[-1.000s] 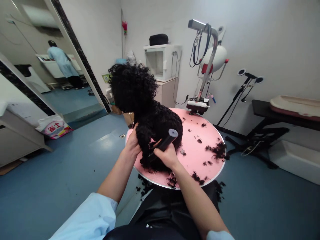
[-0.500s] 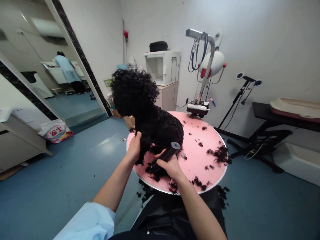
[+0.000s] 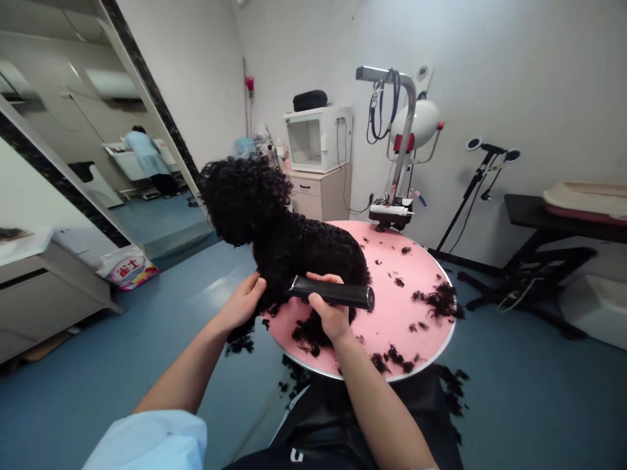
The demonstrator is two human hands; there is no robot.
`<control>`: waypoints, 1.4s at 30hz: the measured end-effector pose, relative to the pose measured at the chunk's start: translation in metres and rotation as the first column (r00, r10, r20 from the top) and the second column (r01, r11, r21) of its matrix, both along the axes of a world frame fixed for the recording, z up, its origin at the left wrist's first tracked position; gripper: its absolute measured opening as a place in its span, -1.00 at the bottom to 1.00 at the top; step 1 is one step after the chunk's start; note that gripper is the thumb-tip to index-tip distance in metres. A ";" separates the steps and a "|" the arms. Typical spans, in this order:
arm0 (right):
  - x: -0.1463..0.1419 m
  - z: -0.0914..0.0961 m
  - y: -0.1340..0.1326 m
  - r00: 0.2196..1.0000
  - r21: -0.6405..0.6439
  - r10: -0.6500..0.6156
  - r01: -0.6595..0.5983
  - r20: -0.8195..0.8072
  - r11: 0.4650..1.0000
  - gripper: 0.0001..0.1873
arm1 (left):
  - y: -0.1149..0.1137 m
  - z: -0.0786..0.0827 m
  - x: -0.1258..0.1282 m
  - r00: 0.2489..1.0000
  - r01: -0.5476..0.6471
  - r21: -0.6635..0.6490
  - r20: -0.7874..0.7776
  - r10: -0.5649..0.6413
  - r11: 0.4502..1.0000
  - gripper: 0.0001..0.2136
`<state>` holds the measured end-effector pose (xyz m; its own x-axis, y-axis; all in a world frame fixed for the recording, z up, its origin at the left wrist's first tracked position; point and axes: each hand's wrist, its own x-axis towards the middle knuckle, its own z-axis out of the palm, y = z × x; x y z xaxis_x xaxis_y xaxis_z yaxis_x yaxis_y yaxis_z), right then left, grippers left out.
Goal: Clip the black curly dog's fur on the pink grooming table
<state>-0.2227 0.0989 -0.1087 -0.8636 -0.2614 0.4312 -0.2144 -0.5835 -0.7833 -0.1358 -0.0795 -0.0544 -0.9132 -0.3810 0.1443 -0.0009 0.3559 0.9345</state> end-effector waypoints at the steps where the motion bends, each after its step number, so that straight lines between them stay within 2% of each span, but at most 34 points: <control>1: 0.000 -0.002 0.001 1.000 -0.024 -0.020 0.020 0.023 1.000 -0.66 | -0.003 0.004 0.005 1.000 0.026 -0.074 0.002 -0.026 0.997 -0.52; 3: 0.001 -0.001 0.002 0.997 -0.123 -0.045 0.053 0.068 0.991 -0.67 | -0.006 0.010 0.013 0.998 0.069 -0.161 0.005 -0.069 0.985 -0.51; 5: 0.001 0.006 -0.001 0.996 -0.211 -0.030 0.046 0.079 0.976 -0.67 | -0.007 0.014 0.017 0.997 0.071 -0.154 -0.007 -0.073 0.986 -0.49; 8: 0.004 0.014 -0.017 0.999 -0.164 0.029 -0.024 0.026 0.986 -0.66 | -0.009 0.018 0.019 0.999 0.054 -0.069 0.003 -0.054 0.996 -0.48; 12: 0.010 0.007 -0.030 0.998 -0.064 0.069 -0.068 0.003 0.996 -0.66 | -0.014 0.023 0.020 0.997 0.033 0.040 0.074 -0.036 0.999 -0.47; 15: 0.015 0.000 -0.026 0.997 -0.180 0.018 -0.005 0.072 0.984 -0.67 | -0.014 0.029 0.022 0.994 0.019 0.113 0.101 -0.030 0.993 -0.50; 17: 0.017 0.001 -0.025 0.996 -0.254 -0.006 0.030 0.094 0.967 -0.69 | -0.012 0.033 0.023 0.995 0.023 0.171 0.091 -0.039 0.985 -0.53; 19: 0.018 0.006 -0.032 0.999 -0.219 -0.005 0.015 0.045 0.976 -0.67 | -0.010 0.039 0.023 0.996 0.037 0.241 0.072 -0.056 0.970 -0.56; 22: 0.020 0.010 -0.048 0.997 -0.052 0.042 -0.045 -0.057 0.998 -0.63 | -0.009 0.049 0.024 0.995 0.064 0.326 0.050 -0.085 0.943 -0.55; 24: 0.023 0.007 -0.053 0.998 -0.010 0.021 -0.022 -0.060 1.000 -0.67 | -0.012 0.056 0.026 0.994 0.071 0.369 0.053 -0.097 0.927 -0.51; 27: 0.028 0.007 -0.048 0.993 -0.110 -0.115 0.117 0.025 0.987 -0.77 | -0.017 0.062 0.029 0.991 0.077 0.423 0.069 -0.116 0.903 -0.47; 29: 0.030 0.015 -0.044 0.987 -0.201 -0.147 0.156 0.059 0.967 -0.75 | -0.020 0.063 0.031 0.990 0.079 0.456 0.068 -0.123 0.886 -0.49; 31: 0.032 0.025 -0.046 0.990 -0.224 -0.142 0.143 0.020 0.964 -0.66 | -0.023 0.065 0.032 0.988 0.086 0.493 0.068 -0.137 0.866 -0.54; 33: 0.033 0.034 -0.054 0.993 -0.156 -0.104 0.094 -0.061 0.983 -0.62 | -0.025 0.067 0.031 0.984 0.090 0.533 0.082 -0.157 0.841 -0.57; 36: 0.036 0.036 -0.061 0.992 -0.084 -0.052 0.042 -0.115 0.996 -0.63 | -0.027 0.072 0.029 0.981 0.064 0.581 0.111 -0.157 0.811 -0.58; 40: 0.036 0.035 -0.055 0.993 -0.234 -0.112 0.100 -0.039 0.967 -0.65 | -0.027 0.078 0.028 0.981 0.015 0.629 0.140 -0.132 0.778 -0.63; 42: 0.035 0.037 -0.056 0.996 -0.272 -0.066 0.049 -0.053 0.961 -0.65 | -0.027 0.080 0.028 0.981 -0.005 0.649 0.149 -0.121 0.761 -0.62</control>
